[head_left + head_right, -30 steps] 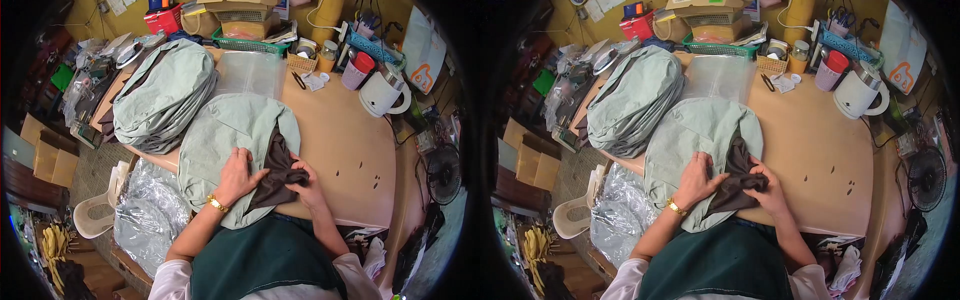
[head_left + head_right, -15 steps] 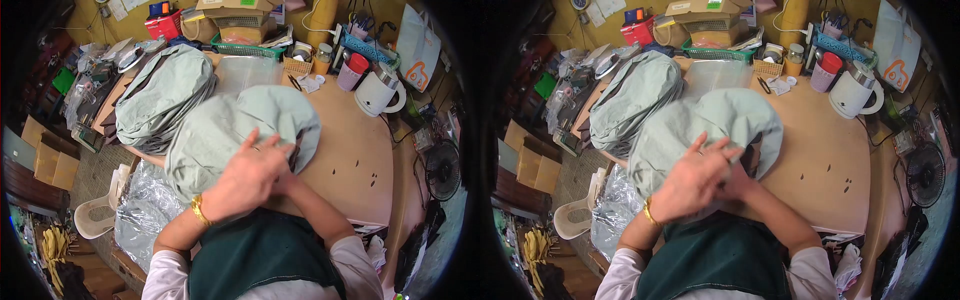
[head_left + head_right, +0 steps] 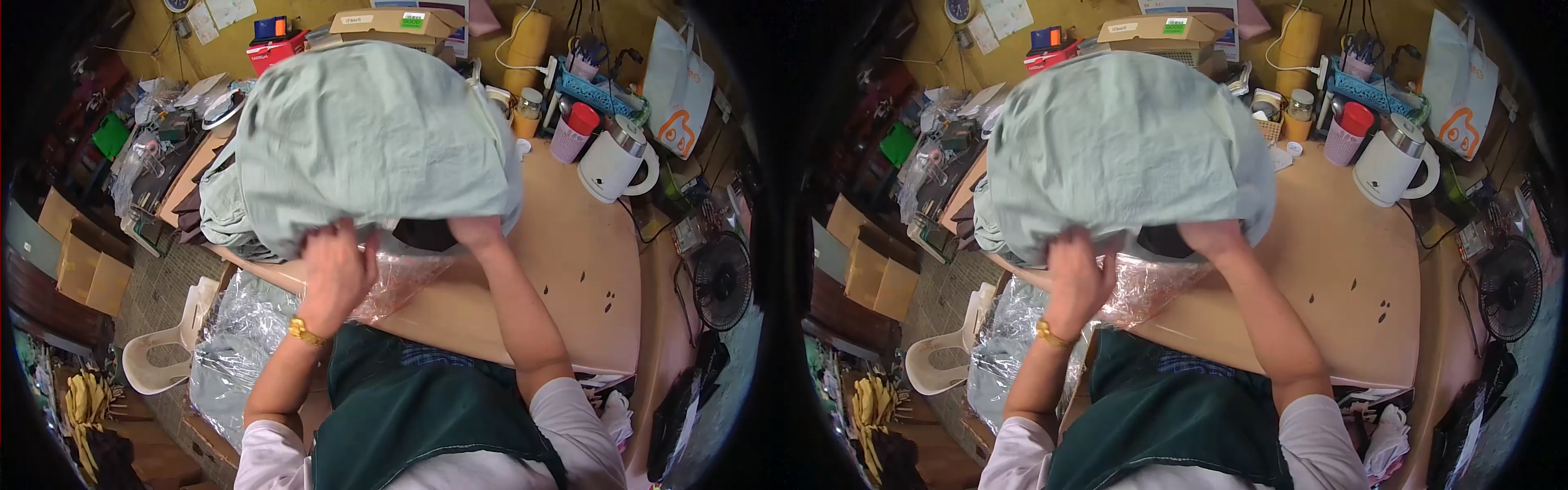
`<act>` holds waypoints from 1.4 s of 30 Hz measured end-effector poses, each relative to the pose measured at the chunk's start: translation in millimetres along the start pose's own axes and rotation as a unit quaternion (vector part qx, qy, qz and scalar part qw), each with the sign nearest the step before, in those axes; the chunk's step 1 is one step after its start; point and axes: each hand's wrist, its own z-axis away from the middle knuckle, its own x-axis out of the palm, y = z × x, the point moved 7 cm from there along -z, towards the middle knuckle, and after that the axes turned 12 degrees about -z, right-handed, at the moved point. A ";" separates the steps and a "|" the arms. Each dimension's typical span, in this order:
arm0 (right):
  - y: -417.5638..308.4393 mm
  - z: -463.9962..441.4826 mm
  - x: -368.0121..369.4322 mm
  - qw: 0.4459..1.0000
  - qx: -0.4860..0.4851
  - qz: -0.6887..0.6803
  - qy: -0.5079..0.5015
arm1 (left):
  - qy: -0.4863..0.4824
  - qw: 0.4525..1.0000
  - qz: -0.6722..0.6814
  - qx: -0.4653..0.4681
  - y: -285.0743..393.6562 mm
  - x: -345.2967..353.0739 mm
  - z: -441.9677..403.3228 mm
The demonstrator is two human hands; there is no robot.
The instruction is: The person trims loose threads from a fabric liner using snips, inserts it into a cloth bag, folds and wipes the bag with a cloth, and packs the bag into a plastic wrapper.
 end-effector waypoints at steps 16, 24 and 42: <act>-14.9 -3.3 -28.4 0.795 0.325 -0.213 -0.466 | -0.091 0.976 -0.098 0.171 -17.5 -22.1 -27.3; -60.0 -15.4 -91.1 0.920 -0.080 0.105 -0.369 | -0.105 0.938 0.132 0.302 4.3 -97.9 -35.7; 15.8 -64.0 -89.5 0.715 0.247 0.159 -0.634 | -0.114 0.901 -0.322 0.268 3.6 -67.2 -63.0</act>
